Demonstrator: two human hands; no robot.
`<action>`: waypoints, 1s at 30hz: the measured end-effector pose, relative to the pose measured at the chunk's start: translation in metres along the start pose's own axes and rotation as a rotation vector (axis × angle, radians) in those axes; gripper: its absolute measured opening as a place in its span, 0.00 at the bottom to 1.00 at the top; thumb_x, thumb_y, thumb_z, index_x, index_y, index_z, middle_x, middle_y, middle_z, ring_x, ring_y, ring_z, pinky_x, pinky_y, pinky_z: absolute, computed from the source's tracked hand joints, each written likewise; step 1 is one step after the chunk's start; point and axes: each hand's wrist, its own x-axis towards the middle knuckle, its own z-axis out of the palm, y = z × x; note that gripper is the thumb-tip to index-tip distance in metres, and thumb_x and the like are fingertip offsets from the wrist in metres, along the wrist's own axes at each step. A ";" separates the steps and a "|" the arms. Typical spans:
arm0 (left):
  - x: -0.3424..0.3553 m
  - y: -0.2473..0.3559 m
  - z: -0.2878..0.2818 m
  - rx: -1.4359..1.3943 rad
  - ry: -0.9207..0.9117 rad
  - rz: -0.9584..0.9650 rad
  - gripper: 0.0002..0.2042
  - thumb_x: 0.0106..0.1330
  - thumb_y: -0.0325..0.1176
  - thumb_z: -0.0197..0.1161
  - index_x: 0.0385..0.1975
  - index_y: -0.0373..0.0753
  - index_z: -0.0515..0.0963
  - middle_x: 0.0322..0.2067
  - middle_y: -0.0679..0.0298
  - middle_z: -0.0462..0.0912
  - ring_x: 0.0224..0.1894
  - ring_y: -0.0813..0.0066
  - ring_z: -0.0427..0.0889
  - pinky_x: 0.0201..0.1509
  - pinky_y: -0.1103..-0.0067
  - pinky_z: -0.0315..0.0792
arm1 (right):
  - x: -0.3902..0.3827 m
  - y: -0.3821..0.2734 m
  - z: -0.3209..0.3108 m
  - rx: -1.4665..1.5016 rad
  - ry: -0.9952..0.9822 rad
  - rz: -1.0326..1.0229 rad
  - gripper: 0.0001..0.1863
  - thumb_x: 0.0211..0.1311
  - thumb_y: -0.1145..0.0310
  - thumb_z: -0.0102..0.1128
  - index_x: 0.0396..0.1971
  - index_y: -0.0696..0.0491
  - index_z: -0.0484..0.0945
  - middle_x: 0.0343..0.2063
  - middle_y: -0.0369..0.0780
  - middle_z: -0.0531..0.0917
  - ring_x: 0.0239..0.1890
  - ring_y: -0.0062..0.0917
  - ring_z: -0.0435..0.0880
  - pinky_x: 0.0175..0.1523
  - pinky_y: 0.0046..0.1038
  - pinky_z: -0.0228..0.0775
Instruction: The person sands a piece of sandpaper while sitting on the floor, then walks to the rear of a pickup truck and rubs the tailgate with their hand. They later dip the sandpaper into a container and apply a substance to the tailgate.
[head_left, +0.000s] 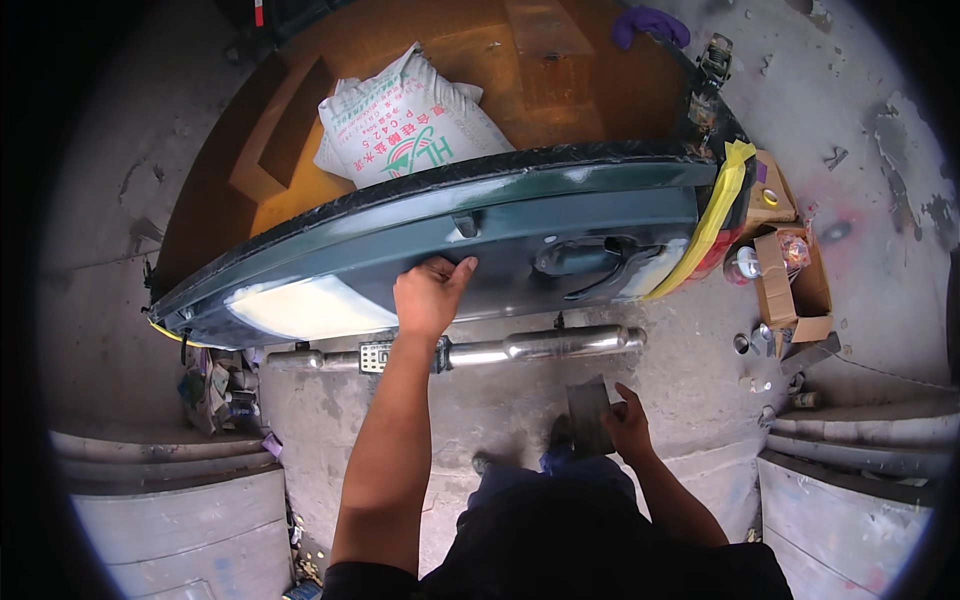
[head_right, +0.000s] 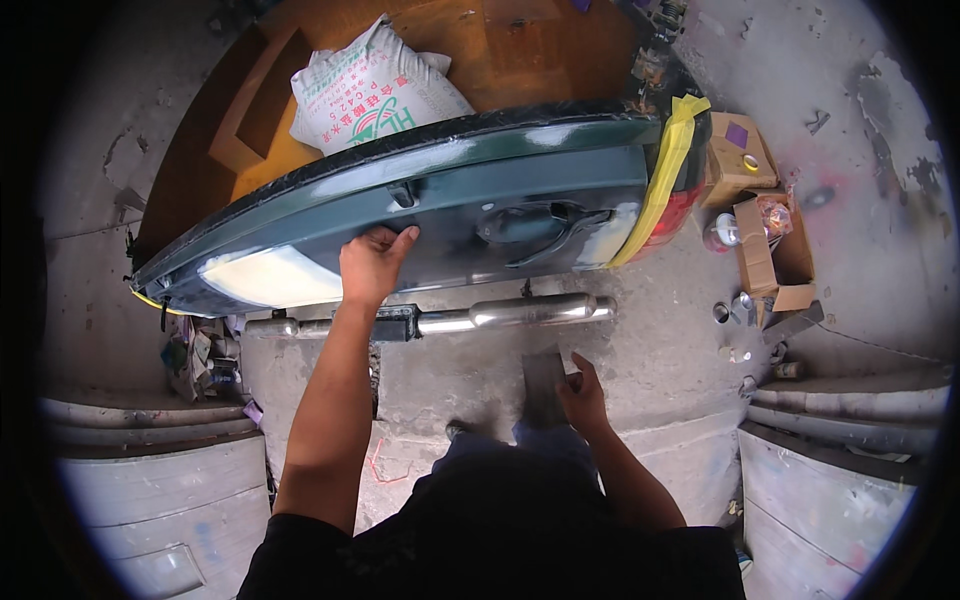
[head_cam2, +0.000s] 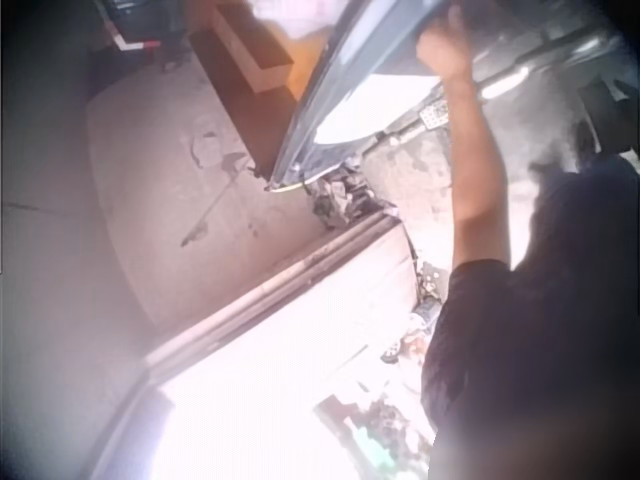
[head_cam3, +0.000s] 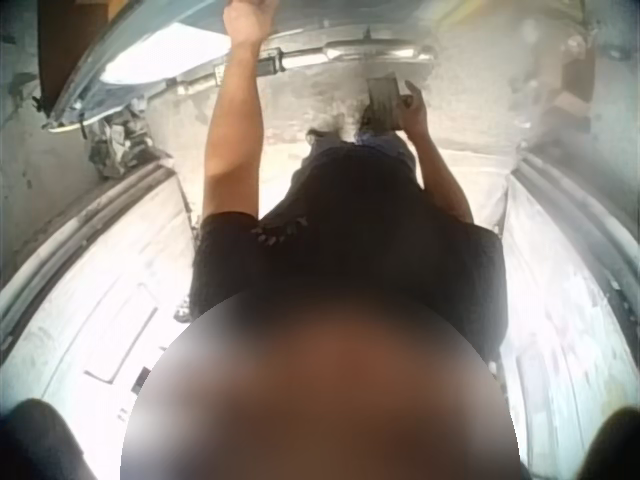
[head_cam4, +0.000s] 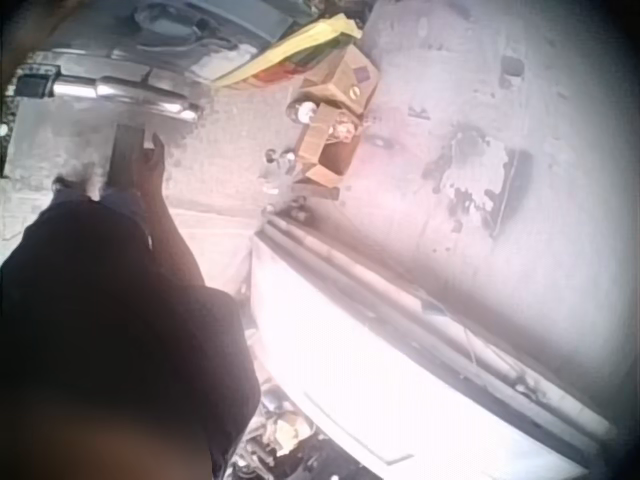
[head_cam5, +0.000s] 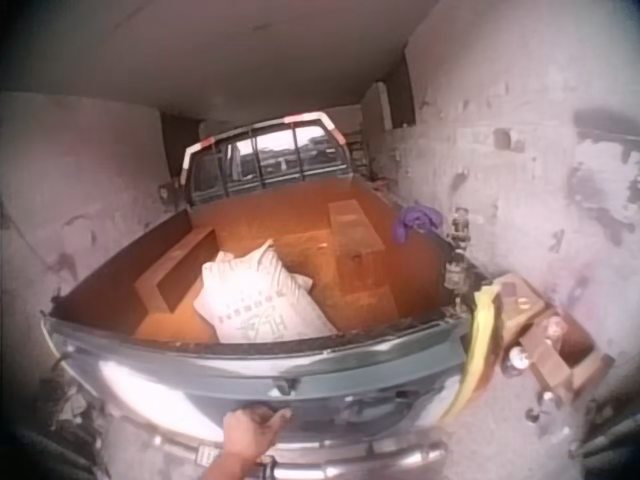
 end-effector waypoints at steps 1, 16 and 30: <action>0.000 0.000 0.000 0.004 -0.002 0.000 0.20 0.54 0.52 0.71 0.18 0.37 0.82 0.16 0.57 0.81 0.22 0.58 0.82 0.31 0.70 0.76 | -0.001 0.000 0.000 0.006 -0.005 0.010 0.33 0.58 0.76 0.59 0.65 0.57 0.60 0.29 0.37 0.78 0.30 0.17 0.76 0.36 0.22 0.70; 0.000 0.003 -0.001 0.033 0.010 0.000 0.22 0.53 0.53 0.71 0.18 0.37 0.83 0.17 0.57 0.82 0.23 0.57 0.83 0.32 0.71 0.76 | 0.003 0.000 0.006 0.010 -0.029 -0.014 0.34 0.57 0.76 0.60 0.64 0.57 0.60 0.29 0.37 0.79 0.30 0.17 0.77 0.36 0.22 0.70; 0.000 0.003 -0.001 0.023 0.001 0.015 0.22 0.54 0.53 0.70 0.18 0.37 0.83 0.18 0.56 0.82 0.24 0.56 0.83 0.34 0.69 0.77 | 0.006 0.009 0.003 0.031 -0.026 -0.008 0.34 0.56 0.77 0.60 0.64 0.57 0.60 0.29 0.37 0.78 0.31 0.17 0.76 0.38 0.22 0.70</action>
